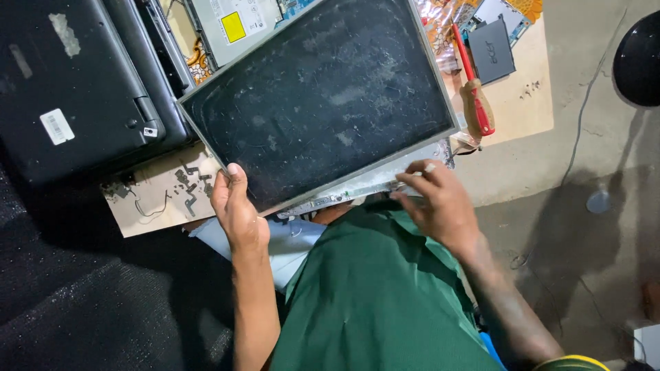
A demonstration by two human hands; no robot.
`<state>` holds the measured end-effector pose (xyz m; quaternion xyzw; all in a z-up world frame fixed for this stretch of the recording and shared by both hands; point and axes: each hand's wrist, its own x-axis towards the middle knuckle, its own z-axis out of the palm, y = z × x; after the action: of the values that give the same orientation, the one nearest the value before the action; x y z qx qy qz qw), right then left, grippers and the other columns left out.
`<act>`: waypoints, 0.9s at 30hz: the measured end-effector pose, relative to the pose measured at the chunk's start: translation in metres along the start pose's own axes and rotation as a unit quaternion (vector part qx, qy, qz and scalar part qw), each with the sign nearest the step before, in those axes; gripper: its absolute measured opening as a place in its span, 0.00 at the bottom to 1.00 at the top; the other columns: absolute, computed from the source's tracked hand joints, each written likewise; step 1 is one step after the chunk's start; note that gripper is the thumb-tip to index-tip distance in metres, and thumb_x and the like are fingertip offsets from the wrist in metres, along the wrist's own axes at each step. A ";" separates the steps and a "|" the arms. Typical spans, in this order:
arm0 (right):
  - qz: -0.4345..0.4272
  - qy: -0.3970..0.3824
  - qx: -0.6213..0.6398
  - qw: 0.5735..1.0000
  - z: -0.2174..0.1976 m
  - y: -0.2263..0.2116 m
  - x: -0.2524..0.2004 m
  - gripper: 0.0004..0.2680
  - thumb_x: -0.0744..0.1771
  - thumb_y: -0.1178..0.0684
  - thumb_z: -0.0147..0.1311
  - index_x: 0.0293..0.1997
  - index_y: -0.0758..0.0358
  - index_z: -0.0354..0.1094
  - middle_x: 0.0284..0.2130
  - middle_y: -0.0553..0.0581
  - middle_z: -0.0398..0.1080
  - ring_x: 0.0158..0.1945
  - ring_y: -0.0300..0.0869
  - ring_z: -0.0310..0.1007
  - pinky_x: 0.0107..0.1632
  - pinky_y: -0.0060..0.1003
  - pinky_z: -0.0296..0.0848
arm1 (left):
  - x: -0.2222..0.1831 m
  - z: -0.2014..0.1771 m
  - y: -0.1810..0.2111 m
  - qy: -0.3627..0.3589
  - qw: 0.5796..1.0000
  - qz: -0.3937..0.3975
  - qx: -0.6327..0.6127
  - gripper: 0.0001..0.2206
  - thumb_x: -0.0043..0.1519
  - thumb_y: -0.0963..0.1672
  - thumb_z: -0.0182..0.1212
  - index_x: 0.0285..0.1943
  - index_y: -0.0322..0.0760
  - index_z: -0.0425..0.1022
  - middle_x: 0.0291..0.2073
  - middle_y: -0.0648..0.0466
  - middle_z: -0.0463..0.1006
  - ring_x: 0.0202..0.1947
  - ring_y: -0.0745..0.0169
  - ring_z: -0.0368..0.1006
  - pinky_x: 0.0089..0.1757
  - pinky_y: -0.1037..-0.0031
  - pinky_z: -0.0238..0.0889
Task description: Connecting a display ribbon cable to a new laptop LCD panel and installing the panel into the laptop lid assembly.
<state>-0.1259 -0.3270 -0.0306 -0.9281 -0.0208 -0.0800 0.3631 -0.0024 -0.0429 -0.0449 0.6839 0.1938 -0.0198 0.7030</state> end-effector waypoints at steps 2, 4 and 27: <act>-0.006 -0.028 -0.080 0.996 0.007 -0.011 0.009 0.08 0.61 0.57 0.62 0.42 0.60 0.72 0.40 0.60 0.68 0.38 0.52 0.68 0.38 0.43 0.68 | 0.004 -0.006 -0.010 0.008 1.000 -0.003 -0.006 0.07 0.68 0.44 0.52 0.40 0.37 0.74 0.36 0.47 0.80 0.43 0.63 0.77 0.46 0.68 0.73; -0.014 -0.056 -0.159 0.986 0.012 -0.016 0.014 0.06 0.62 0.55 0.60 0.40 0.57 0.73 0.43 0.58 0.67 0.40 0.49 0.66 0.38 0.40 0.66 | 0.001 -0.003 -0.002 0.018 1.000 -0.006 -0.012 0.07 0.67 0.44 0.52 0.39 0.38 0.74 0.34 0.49 0.80 0.41 0.66 0.78 0.45 0.70 0.74; 0.015 0.020 0.039 0.999 -0.023 -0.025 0.029 0.07 0.62 0.67 0.58 0.35 0.61 0.68 0.32 0.57 0.70 0.34 0.54 0.70 0.38 0.43 0.69 | -0.010 0.001 0.024 0.073 0.995 -0.049 -0.046 0.08 0.66 0.45 0.56 0.36 0.38 0.74 0.30 0.50 0.80 0.36 0.66 0.79 0.42 0.72 0.76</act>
<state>-0.1027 -0.3251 0.0078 -0.9117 -0.0030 -0.0922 0.4004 -0.0043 -0.0443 -0.0193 0.6399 0.2783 0.0045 0.7163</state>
